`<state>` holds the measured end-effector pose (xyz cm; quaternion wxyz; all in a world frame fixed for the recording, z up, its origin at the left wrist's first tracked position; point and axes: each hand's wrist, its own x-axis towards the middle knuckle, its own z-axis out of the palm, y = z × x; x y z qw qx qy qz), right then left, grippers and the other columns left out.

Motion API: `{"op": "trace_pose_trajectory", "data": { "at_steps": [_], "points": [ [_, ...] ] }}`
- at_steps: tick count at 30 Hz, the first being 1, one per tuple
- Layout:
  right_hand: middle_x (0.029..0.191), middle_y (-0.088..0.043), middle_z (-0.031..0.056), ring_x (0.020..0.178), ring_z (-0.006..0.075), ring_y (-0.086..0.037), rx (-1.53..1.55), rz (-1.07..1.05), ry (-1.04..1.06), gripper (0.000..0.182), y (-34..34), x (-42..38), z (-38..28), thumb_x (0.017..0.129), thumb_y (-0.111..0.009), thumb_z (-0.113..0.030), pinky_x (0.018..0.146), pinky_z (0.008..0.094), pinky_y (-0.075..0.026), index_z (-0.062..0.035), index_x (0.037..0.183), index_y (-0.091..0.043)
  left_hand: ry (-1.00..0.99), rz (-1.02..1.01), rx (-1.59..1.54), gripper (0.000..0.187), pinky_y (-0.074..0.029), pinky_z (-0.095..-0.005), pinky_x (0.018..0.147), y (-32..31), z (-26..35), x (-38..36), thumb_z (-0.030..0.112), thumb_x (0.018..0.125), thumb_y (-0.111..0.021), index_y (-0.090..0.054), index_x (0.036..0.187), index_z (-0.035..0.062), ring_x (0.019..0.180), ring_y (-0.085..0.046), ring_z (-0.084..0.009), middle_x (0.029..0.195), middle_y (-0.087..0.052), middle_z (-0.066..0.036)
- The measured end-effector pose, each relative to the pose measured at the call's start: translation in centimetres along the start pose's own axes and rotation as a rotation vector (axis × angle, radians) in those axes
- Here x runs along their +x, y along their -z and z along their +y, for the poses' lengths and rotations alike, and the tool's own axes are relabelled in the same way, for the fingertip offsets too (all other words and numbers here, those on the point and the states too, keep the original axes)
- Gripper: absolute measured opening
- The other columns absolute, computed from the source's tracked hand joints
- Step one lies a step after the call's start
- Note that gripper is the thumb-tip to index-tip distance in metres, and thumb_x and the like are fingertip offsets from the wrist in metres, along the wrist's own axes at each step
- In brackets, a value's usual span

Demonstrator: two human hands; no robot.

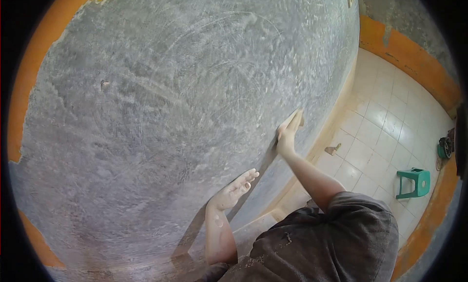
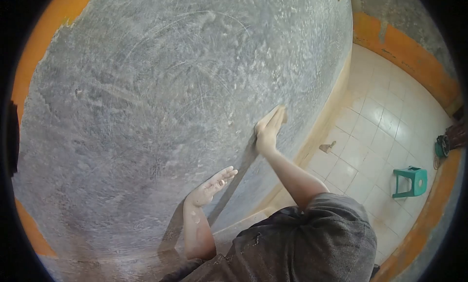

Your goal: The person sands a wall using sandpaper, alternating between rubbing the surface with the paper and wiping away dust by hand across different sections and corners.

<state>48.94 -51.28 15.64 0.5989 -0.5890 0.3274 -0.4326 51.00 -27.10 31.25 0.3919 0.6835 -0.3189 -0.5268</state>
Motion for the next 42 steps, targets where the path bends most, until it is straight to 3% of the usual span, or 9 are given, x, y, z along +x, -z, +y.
{"op": "trace_pose_trajectory", "data": {
  "at_steps": [4,6,9,14,21,24,28,34,42],
  "points": [
    [0.168,0.007,0.0256,0.155,0.0435,0.008,0.102,0.091,-0.026,0.089,-0.3,3.3,-7.5,0.093,-0.047,-0.024,0.126,0.049,0.002,0.0064,0.158,0.005,0.01,0.016,0.041,0.062,-0.022,-0.0429,0.123,-0.3,0.9,0.4,0.031,0.109,-0.043,-0.022,0.16,0.0012,0.149,-0.032,-0.0289,0.161,-0.036,-0.016],
    [0.165,0.002,0.0323,0.154,0.0461,0.005,-0.125,-0.071,0.116,0.098,-0.4,0.0,-11.5,0.095,-0.049,-0.05,0.125,0.0534,0.003,0.0123,0.156,-0.005,0.009,0.019,0.052,0.063,-0.022,-0.042,0.123,-0.2,0.7,0.8,0.031,0.109,-0.045,-0.022,0.16,0.0007,0.15,-0.032,-0.0291,0.16,-0.036,-0.017],
    [0.165,-0.001,0.0323,0.154,0.0466,0.001,-0.206,-0.155,0.736,0.105,-1.5,-4.8,-5.2,0.091,-0.055,-0.054,0.125,0.0528,0.002,0.0125,0.156,-0.005,0.036,0.017,-0.006,0.067,-0.022,-0.0401,0.123,-0.3,0.0,1.5,0.031,0.108,-0.049,-0.021,0.159,-0.0008,0.15,-0.03,-0.0282,0.159,-0.037,-0.017],
    [0.169,-0.003,0.0226,0.156,0.0315,-0.003,0.173,0.177,-0.121,0.078,-0.9,-0.2,1.9,0.099,-0.045,-0.018,0.125,0.0385,-0.006,0.0047,0.16,-0.002,0.093,0.041,-0.011,0.068,-0.023,-0.0405,0.123,-0.4,-0.1,1.8,0.034,0.108,-0.049,-0.022,0.159,-0.0003,0.148,-0.034,-0.0278,0.159,-0.039,-0.016],
    [0.165,0.017,0.0284,0.154,0.0398,0.018,-0.111,-0.157,0.237,0.092,-0.9,-4.2,-6.9,0.099,-0.042,-0.035,0.126,0.0432,0.006,0.0076,0.155,0.016,0.255,0.108,0.018,0.061,-0.024,-0.0374,0.122,-1.4,-1.7,4.5,0.033,0.109,-0.046,-0.027,0.158,-0.0005,0.147,-0.036,-0.0246,0.156,-0.045,-0.014],
    [0.163,-0.013,0.0345,0.154,0.0426,-0.011,-0.106,-0.046,0.023,0.081,-1.3,-5.8,-1.0,0.097,-0.044,-0.033,0.125,0.0466,-0.013,0.0101,0.156,-0.01,0.226,0.069,0.023,0.06,-0.026,-0.0356,0.122,-1.5,-2.5,5.1,0.031,0.11,-0.045,-0.028,0.158,-0.0003,0.146,-0.037,-0.0226,0.156,-0.044,-0.014],
    [0.115,-0.068,0.0153,0.108,0.0338,-0.062,0.072,0.54,-0.506,0.046,-1.0,4.0,8.1,0.099,-0.046,-0.031,0.101,0.0439,-0.043,0.007,0.122,-0.057,0.201,0.08,0.033,0.064,-0.024,-0.0423,0.122,-1.8,-3.0,4.8,0.041,0.108,-0.046,-0.032,0.158,0.0047,0.147,-0.036,-0.0259,0.158,-0.043,-0.01],
    [0.166,0.001,0.0299,0.156,0.0361,0.002,-0.057,-0.034,0.139,0.078,-1.9,-4.9,-5.7,0.102,-0.044,-0.029,0.126,0.0398,-0.001,0.008,0.158,-0.004,0.233,0.067,0.076,0.065,-0.025,-0.0418,0.122,-1.6,-3.5,5.8,0.04,0.108,-0.046,-0.029,0.159,0.0037,0.147,-0.036,-0.0262,0.159,-0.041,-0.011],
    [0.168,-0.012,0.0227,0.157,0.0304,-0.006,0.265,0.174,-0.374,0.072,-2.5,0.2,8.2,0.102,-0.043,-0.026,0.126,0.0397,-0.01,0.0043,0.159,-0.013,0.242,0.119,-0.102,0.061,-0.029,-0.0407,0.121,-1.3,-6.2,2.4,0.037,0.11,-0.039,-0.03,0.157,0.0001,0.146,-0.038,-0.0303,0.16,-0.037,-0.018]
  ]
}}
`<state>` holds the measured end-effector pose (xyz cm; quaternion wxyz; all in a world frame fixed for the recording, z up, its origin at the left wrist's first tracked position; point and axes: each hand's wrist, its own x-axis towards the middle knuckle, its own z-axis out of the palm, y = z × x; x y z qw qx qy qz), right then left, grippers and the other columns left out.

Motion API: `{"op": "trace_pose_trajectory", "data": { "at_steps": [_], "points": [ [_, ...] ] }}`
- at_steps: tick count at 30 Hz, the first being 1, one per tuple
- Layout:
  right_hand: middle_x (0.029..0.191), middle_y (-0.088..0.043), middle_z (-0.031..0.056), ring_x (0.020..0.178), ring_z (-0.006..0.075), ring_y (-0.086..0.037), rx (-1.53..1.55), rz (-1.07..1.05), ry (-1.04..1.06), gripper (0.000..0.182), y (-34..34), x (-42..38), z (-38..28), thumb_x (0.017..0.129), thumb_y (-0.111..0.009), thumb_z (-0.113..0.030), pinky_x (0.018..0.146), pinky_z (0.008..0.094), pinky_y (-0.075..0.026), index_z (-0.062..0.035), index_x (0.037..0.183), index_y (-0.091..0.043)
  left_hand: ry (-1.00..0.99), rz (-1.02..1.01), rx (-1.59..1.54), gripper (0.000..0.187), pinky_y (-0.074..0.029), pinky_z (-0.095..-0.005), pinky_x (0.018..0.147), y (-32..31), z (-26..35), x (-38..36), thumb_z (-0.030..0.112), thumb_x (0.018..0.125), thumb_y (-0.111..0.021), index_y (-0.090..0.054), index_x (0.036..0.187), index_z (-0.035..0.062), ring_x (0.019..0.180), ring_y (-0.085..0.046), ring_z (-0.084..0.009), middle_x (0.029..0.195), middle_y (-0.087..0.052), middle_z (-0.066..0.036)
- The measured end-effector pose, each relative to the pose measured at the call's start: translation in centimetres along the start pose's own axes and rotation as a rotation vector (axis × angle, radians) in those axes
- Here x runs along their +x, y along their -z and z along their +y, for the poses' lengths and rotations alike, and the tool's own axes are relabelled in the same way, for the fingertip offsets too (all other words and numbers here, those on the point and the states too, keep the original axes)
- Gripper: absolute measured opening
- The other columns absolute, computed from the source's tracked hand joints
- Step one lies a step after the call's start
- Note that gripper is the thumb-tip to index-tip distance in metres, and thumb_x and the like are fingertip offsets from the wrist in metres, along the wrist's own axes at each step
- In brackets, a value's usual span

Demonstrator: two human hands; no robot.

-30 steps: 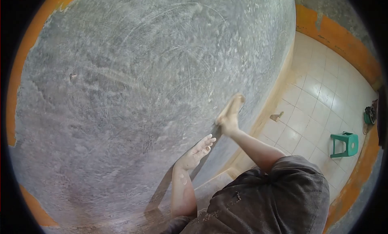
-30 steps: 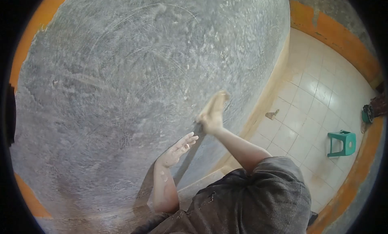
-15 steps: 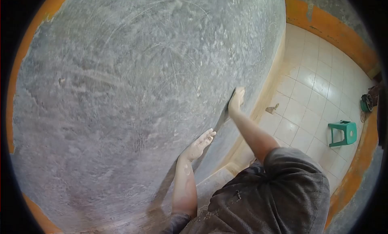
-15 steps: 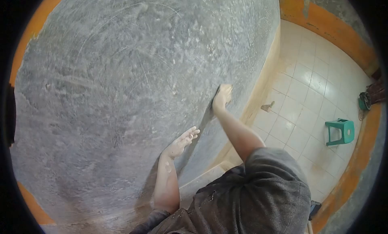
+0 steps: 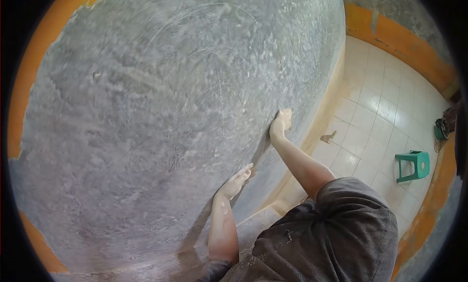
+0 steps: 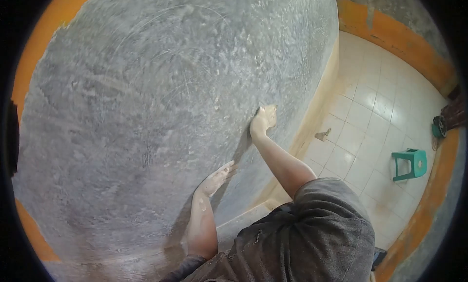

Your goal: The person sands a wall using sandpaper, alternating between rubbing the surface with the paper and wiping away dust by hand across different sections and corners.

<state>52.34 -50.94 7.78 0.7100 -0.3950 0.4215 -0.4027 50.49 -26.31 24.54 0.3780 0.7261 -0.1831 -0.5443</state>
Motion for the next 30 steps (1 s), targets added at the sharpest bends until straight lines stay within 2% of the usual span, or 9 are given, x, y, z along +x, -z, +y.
{"op": "trace_pose_trajectory", "data": {
  "at_steps": [4,9,11,13,17,20,25,27,30],
  "points": [
    [0.167,-0.011,0.026,0.156,0.0382,-0.004,-0.229,-0.062,0.35,0.072,-3.7,-9.8,-15.8,0.101,-0.043,-0.031,0.126,0.0499,-0.006,0.0039,0.158,-0.017,0.028,0.083,-0.063,0.062,-0.029,-0.0405,0.12,0.7,-1.1,-2.7,0.039,0.11,-0.04,-0.031,0.156,-0.0007,0.145,-0.04,-0.0275,0.157,-0.042,-0.016],
    [0.164,-0.008,0.0333,0.152,0.0527,0.005,-0.528,-0.675,1.262,0.086,-1.7,-16.8,-11.7,0.094,-0.051,-0.042,0.117,0.0706,0.007,0.0077,0.156,-0.019,-0.131,0.167,-0.164,0.063,-0.033,-0.0387,0.117,2.1,-3.7,-6.0,0.044,0.108,-0.045,-0.042,0.151,-0.0024,0.14,-0.047,-0.0236,0.152,-0.05,-0.015],
    [0.165,-0.006,0.0325,0.152,0.0522,0.008,-0.939,-0.993,0.798,0.089,0.5,-15.9,-12.3,0.093,-0.051,-0.042,0.117,0.0682,0.01,0.0096,0.157,-0.014,-0.214,0.226,-0.213,0.058,-0.035,-0.0397,0.117,2.2,-3.6,-8.5,0.04,0.11,-0.042,-0.045,0.148,-0.004,0.138,-0.05,-0.0262,0.149,-0.052,-0.018],
    [0.166,-0.006,0.0318,0.153,0.052,0.005,-0.556,-0.522,1.03,0.09,-0.8,-14.2,-10.8,0.092,-0.051,-0.041,0.118,0.0676,0.009,0.0097,0.156,-0.015,-0.353,0.25,-0.207,0.057,-0.035,-0.0401,0.118,2.6,-3.7,-11.5,0.038,0.11,-0.041,-0.046,0.146,-0.0056,0.139,-0.049,-0.0279,0.148,-0.053,-0.019],
    [0.166,-0.01,0.0307,0.153,0.0526,0.004,-0.283,-0.311,0.947,0.09,-6.5,-15.1,-21.4,0.091,-0.051,-0.042,0.117,0.0683,0.009,0.0095,0.157,-0.017,-0.53,0.353,-0.234,0.057,-0.036,-0.0406,0.118,3.3,-4.6,-16.3,0.037,0.11,-0.041,-0.047,0.144,-0.008,0.137,-0.051,-0.0307,0.145,-0.055,-0.021],
    [0.163,-0.02,0.0304,0.152,0.0537,-0.003,-0.523,-0.493,1.274,0.084,-8.4,-21.2,-25.6,0.091,-0.051,-0.042,0.115,0.0714,0.01,0.0054,0.156,-0.026,-0.594,0.553,-0.259,0.059,-0.039,-0.0446,0.115,2.0,-3.9,-19.1,0.036,0.109,-0.039,-0.048,0.141,-0.0118,0.131,-0.056,-0.0362,0.139,-0.059,-0.027],
    [0.158,-0.029,0.031,0.15,0.0539,-0.012,-0.748,-0.942,1.498,0.079,-5.0,-25.5,-14.4,0.089,-0.058,-0.043,0.112,0.0748,0.01,-0.0019,0.153,-0.037,-0.756,0.67,-0.418,0.051,-0.046,-0.0469,0.109,2.4,-6.9,-20.0,0.03,0.107,-0.044,-0.055,0.134,-0.0109,0.122,-0.063,-0.0381,0.13,-0.064,-0.026],
    [0.163,-0.017,0.0316,0.152,0.0515,-0.003,-0.829,-0.962,1.153,0.09,-3.5,-23.9,-13.9,0.091,-0.06,-0.048,0.112,0.0737,0.011,-0.0016,0.159,-0.023,-0.797,0.72,-0.472,0.048,-0.049,-0.048,0.106,2.9,-7.5,-20.7,0.03,0.107,-0.045,-0.058,0.131,-0.0102,0.118,-0.065,-0.0389,0.126,-0.066,-0.027],
    [0.166,0.009,0.0299,0.153,0.0464,0.016,-0.455,-0.54,1.121,0.099,-7.4,-22.7,-17.9,0.094,-0.054,-0.046,0.112,0.0711,0.015,-0.0026,0.161,0.004,-0.851,0.819,-0.388,0.047,-0.051,-0.0481,0.104,2.8,-6.4,-23.0,0.03,0.107,-0.045,-0.06,0.128,-0.0092,0.112,-0.068,-0.04,0.12,-0.069,-0.027]
  ]
}}
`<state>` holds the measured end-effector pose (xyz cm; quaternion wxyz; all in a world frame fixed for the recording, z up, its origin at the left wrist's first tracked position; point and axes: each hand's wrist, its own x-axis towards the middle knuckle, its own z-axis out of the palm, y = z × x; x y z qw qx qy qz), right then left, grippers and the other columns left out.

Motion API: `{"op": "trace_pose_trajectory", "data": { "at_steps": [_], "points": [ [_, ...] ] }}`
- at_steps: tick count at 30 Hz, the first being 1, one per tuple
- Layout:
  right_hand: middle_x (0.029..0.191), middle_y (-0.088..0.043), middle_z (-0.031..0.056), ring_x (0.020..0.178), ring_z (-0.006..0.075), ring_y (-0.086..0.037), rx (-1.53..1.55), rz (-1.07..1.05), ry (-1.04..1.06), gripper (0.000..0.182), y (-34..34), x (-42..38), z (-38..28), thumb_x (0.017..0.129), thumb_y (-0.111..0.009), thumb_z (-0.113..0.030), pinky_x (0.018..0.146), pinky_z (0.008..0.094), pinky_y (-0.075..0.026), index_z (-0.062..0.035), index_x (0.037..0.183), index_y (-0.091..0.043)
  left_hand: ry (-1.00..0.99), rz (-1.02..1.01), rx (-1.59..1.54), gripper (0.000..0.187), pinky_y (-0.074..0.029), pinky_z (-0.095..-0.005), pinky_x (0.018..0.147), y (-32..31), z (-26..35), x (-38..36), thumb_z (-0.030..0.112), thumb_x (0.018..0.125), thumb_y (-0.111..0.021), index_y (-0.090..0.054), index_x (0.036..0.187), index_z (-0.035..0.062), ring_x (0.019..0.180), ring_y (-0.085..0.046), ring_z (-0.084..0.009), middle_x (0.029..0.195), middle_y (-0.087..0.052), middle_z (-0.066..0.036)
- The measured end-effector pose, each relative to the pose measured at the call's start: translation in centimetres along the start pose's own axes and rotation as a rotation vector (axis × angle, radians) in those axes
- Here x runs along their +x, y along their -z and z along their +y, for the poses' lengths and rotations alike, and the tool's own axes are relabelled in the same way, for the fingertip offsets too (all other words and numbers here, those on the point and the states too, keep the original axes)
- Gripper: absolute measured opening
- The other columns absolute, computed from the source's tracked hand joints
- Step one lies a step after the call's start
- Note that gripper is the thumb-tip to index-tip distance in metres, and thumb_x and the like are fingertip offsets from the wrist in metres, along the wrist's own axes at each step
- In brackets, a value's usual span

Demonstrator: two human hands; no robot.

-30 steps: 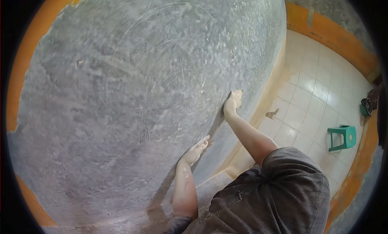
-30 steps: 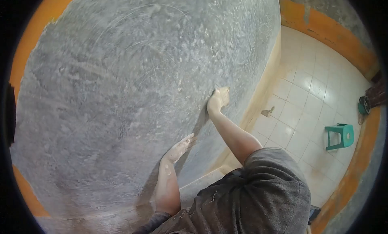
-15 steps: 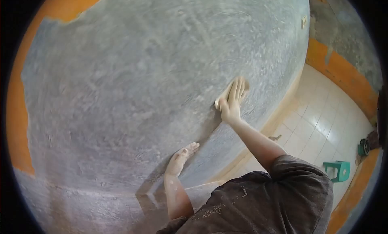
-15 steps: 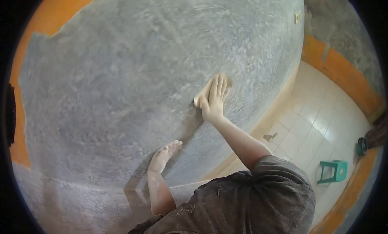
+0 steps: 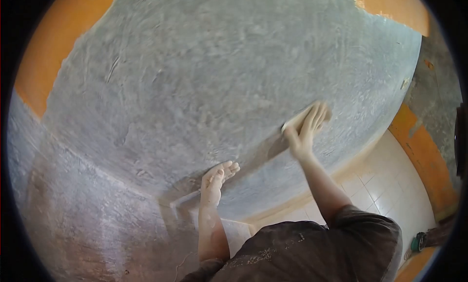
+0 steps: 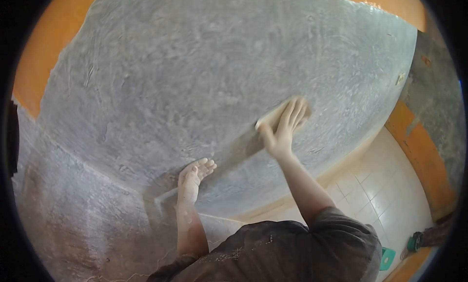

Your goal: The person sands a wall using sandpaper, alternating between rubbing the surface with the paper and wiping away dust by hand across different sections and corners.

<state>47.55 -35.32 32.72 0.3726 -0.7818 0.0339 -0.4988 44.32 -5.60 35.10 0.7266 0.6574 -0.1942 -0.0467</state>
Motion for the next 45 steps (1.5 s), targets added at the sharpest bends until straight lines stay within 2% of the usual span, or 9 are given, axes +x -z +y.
{"op": "trace_pose_trajectory", "data": {
  "at_steps": [4,5,9,11,14,17,23,26,45],
  "points": [
    [0.165,0.001,0.0302,0.15,0.0542,0.007,-0.149,0.01,0.215,0.095,-0.1,6.2,-8.5,0.088,-0.056,-0.043,0.112,0.077,0.009,-0.0048,0.161,-0.009,-0.08,0.037,-0.234,0.042,-0.053,-0.0458,0.1,1.4,-0.5,-0.3,0.027,0.105,-0.051,-0.063,0.124,-0.0094,0.108,-0.07,-0.0353,0.114,-0.071,-0.025],
    [0.164,-0.011,0.027,0.147,0.0567,-0.009,-0.236,-0.143,0.309,0.088,-0.1,5.4,-11.5,0.084,-0.059,-0.044,0.109,0.0834,0.0,-0.0106,0.158,-0.024,-0.093,0.084,-0.197,0.041,-0.055,-0.046,0.097,1.7,-1.4,-0.4,0.026,0.104,-0.052,-0.065,0.12,-0.0093,0.105,-0.071,-0.0352,0.112,-0.072,-0.026],
    [0.16,-0.024,0.0215,0.144,0.0547,-0.019,-0.21,-0.431,0.559,0.083,-6.2,-7.1,-9.4,0.084,-0.066,-0.051,0.104,0.0858,-0.006,-0.0202,0.154,-0.033,0.001,0.23,-0.296,0.04,-0.056,-0.0457,0.096,3.6,-4.7,-2.1,0.027,0.104,-0.052,-0.068,0.112,-0.0094,0.102,-0.072,-0.0346,0.105,-0.073,-0.025],
    [0.161,-0.02,0.0251,0.144,0.0579,-0.015,-0.35,-0.675,0.251,0.088,-4.9,-9.8,-7.2,0.088,-0.065,-0.057,0.106,0.0845,-0.002,-0.015,0.156,-0.029,0.104,0.309,-0.311,0.04,-0.056,-0.0454,0.096,4.6,-5.4,-3.1,0.027,0.104,-0.052,-0.069,0.107,-0.009,0.099,-0.073,-0.0338,0.101,-0.074,-0.024],
    [0.162,-0.009,0.031,0.146,0.0603,-0.008,-0.315,-0.33,0.116,0.094,-4.5,-8.8,-3.4,0.09,-0.062,-0.06,0.106,0.0837,0.004,-0.0081,0.157,-0.021,0.14,0.401,-0.159,0.039,-0.056,-0.043,0.093,5.7,-5.4,-3.9,0.026,0.104,-0.053,-0.071,0.099,-0.0081,0.093,-0.074,-0.0326,0.094,-0.075,-0.022],
    [0.161,0.0,0.0372,0.147,0.0623,0.006,-0.17,-0.109,0.099,0.103,-4.6,-3.9,-7.7,0.091,-0.06,-0.063,0.105,0.0831,0.008,-0.0029,0.159,-0.012,0.136,0.402,-0.206,0.039,-0.056,-0.0407,0.088,6.3,-6.4,-4.0,0.025,0.104,-0.054,-0.072,0.095,-0.0079,0.087,-0.074,-0.0314,0.092,-0.075,-0.022],
    [0.161,0.009,0.0399,0.144,0.0614,0.022,-0.346,-0.278,0.37,0.109,-7.7,-7.4,-10.3,0.091,-0.063,-0.062,0.108,0.0804,0.009,-0.0032,0.161,-0.003,0.117,0.396,-0.294,0.041,-0.057,-0.0401,0.085,5.6,-7.4,-3.8,0.027,0.103,-0.055,-0.072,0.092,-0.009,0.084,-0.075,-0.0307,0.087,-0.075,-0.022],
    [0.16,0.006,0.0413,0.144,0.0625,0.02,-0.192,-0.353,-0.025,0.11,-7.5,-12.0,-6.3,0.091,-0.066,-0.06,0.107,0.0805,0.01,-0.0024,0.161,-0.003,0.12,0.372,-0.283,0.042,-0.058,-0.0401,0.084,6.1,-7.5,-4.0,0.028,0.103,-0.056,-0.073,0.091,-0.0091,0.082,-0.075,-0.0313,0.086,-0.074,-0.022],
    [0.158,0.015,0.0431,0.141,0.0639,0.027,-0.123,-0.251,0.145,0.113,-7.4,-6.1,-13.0,0.089,-0.07,-0.057,0.105,0.0798,0.013,-0.0045,0.161,0.0,0.139,0.367,-0.372,0.042,-0.056,-0.0374,0.088,5.4,-8.3,-3.4,0.029,0.101,-0.055,-0.074,0.093,-0.0082,0.086,-0.075,-0.0293,0.092,-0.076,-0.022]
  ]
}}
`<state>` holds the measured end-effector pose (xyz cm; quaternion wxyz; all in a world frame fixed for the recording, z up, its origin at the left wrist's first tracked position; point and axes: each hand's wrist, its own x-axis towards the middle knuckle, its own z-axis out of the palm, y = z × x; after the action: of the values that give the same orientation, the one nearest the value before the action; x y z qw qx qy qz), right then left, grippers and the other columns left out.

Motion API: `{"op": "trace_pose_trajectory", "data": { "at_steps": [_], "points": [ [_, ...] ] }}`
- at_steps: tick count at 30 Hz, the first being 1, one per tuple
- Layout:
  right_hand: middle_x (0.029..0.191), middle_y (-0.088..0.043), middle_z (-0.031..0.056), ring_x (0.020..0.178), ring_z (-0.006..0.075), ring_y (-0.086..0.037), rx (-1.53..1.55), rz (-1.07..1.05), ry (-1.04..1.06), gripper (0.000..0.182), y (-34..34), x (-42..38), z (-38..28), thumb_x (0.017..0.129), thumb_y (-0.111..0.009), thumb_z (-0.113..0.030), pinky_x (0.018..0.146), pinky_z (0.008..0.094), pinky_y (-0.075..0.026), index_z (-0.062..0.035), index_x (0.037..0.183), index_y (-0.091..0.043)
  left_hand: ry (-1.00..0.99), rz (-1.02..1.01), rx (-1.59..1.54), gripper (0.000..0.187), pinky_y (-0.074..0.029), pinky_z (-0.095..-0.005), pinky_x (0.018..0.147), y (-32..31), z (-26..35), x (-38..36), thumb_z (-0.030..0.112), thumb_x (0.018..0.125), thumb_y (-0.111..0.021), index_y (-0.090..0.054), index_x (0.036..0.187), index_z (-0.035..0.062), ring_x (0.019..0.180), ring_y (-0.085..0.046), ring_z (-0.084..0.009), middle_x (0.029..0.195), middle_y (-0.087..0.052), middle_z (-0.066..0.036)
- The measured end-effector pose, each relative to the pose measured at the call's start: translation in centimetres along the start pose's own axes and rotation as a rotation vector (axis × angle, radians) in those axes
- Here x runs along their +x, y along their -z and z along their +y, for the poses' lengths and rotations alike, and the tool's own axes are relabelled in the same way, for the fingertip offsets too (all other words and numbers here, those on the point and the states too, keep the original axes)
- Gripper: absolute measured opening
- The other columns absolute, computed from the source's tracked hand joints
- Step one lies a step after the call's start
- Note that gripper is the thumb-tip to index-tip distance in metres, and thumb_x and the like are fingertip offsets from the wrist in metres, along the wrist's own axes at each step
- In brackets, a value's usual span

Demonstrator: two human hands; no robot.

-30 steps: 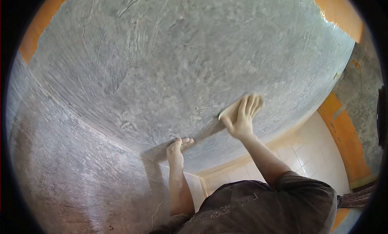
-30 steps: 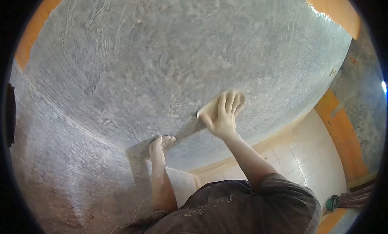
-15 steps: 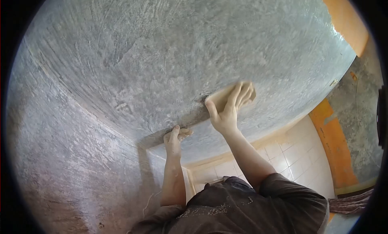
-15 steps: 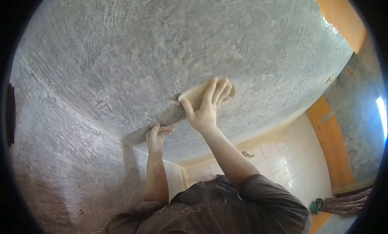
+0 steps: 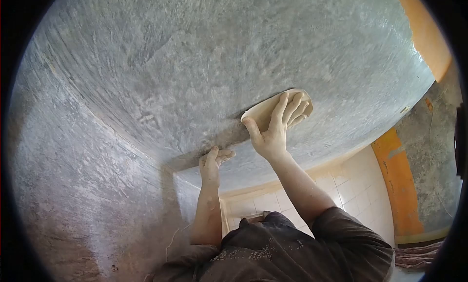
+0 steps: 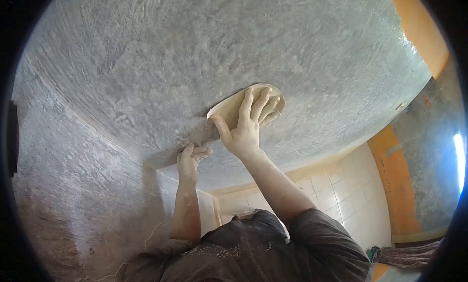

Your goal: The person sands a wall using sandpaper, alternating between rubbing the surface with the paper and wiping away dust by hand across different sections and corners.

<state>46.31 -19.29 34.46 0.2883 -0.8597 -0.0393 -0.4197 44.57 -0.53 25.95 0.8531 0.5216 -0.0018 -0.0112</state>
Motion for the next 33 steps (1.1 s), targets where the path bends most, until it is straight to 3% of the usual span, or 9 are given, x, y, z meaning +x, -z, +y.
{"op": "trace_pose_trajectory", "data": {
  "at_steps": [3,7,11,15,20,24,27,31,33],
  "points": [
    [0.157,0.018,0.0422,0.141,0.063,0.029,0.002,-0.114,-0.015,0.114,-0.7,-2.7,2.9,0.089,-0.071,-0.056,0.103,0.0809,0.014,-0.0065,0.162,0.002,-0.007,0.016,0.091,0.041,-0.056,-0.037,0.089,-1.9,0.2,-0.7,0.027,0.102,-0.055,-0.075,0.093,-0.008,0.088,-0.075,-0.0286,0.092,-0.076,-0.021],
    [0.158,0.025,0.0375,0.142,0.0579,0.032,0.004,-0.039,-0.049,0.119,-1.7,-3.4,2.6,0.09,-0.07,-0.055,0.105,0.0792,0.012,-0.0028,0.16,0.011,-0.032,-0.052,0.089,0.041,-0.055,-0.0367,0.09,-1.9,-0.7,-0.3,0.027,0.102,-0.054,-0.074,0.095,-0.0078,0.09,-0.074,-0.0277,0.093,-0.076,-0.021],
    [0.158,0.023,0.0381,0.143,0.0578,0.031,-0.002,-0.044,-0.028,0.116,0.4,0.3,-0.2,0.092,-0.065,-0.061,0.105,0.0789,0.014,-0.0031,0.16,0.01,-0.006,-0.024,0.081,0.042,-0.055,-0.0375,0.091,-1.8,-1.7,0.2,0.027,0.103,-0.053,-0.074,0.097,-0.0086,0.091,-0.074,-0.0283,0.093,-0.076,-0.022],
    [0.158,0.022,0.0385,0.143,0.0579,0.029,-0.088,-0.124,-0.036,0.119,-1.5,-4.3,3.9,0.091,-0.065,-0.062,0.106,0.0773,0.015,-0.0011,0.159,0.011,-0.03,-0.065,0.039,0.042,-0.054,-0.0381,0.091,-2.0,-1.2,-0.2,0.027,0.103,-0.053,-0.075,0.095,-0.0082,0.09,-0.075,-0.0288,0.093,-0.076,-0.022],
    [0.159,0.024,0.0378,0.144,0.0576,0.029,0.078,-0.02,-0.112,0.121,-0.6,-0.8,-0.9,0.089,-0.072,-0.053,0.109,0.0747,0.014,-0.0024,0.159,0.014,0.003,-0.069,0.002,0.041,-0.054,-0.0384,0.089,-1.9,-1.6,0.4,0.025,0.102,-0.053,-0.075,0.092,-0.0076,0.088,-0.074,-0.0288,0.09,-0.076,-0.021],
    [0.158,0.022,0.0408,0.141,0.0628,0.028,0.054,0.014,-0.01,0.12,-2.1,-4.1,3.6,0.088,-0.073,-0.053,0.103,0.0797,0.016,-0.0009,0.159,0.008,0.01,-0.088,-0.012,0.04,-0.054,-0.0381,0.089,-2.1,-0.9,0.1,0.023,0.101,-0.053,-0.075,0.09,-0.0077,0.086,-0.074,-0.0281,0.089,-0.076,-0.021],
    [0.158,0.021,0.0412,0.142,0.0622,0.027,0.156,0.059,-0.134,0.118,-2.3,-1.9,0.1,0.088,-0.073,-0.052,0.105,0.0785,0.016,0.0002,0.16,0.005,-0.008,-0.033,0.004,0.04,-0.054,-0.0371,0.087,-2.3,-1.8,0.4,0.024,0.101,-0.053,-0.075,0.09,-0.0074,0.085,-0.074,-0.0275,0.089,-0.076,-0.02],
    [0.157,0.026,0.0384,0.141,0.0585,0.032,0.018,-0.115,-0.088,0.119,-1.1,-3.1,1.7,0.09,-0.069,-0.056,0.105,0.0782,0.016,-0.0052,0.16,0.013,-0.014,-0.062,-0.004,0.042,-0.056,-0.037,0.085,-2.0,-1.6,0.0,0.027,0.101,-0.054,-0.076,0.089,-0.0069,0.084,-0.074,-0.0271,0.089,-0.076,-0.02],
    [0.158,0.028,0.0354,0.143,0.0554,0.032,0.104,-0.053,-0.104,0.119,-2.5,-4.0,3.3,0.09,-0.069,-0.053,0.108,0.0757,0.016,-0.0093,0.16,0.018,-0.009,-0.081,0.039,0.043,-0.056,-0.0373,0.084,-2.0,-1.5,0.1,0.029,0.102,-0.054,-0.076,0.089,-0.0062,0.084,-0.074,-0.027,0.089,-0.076,-0.02]
  ]
}}
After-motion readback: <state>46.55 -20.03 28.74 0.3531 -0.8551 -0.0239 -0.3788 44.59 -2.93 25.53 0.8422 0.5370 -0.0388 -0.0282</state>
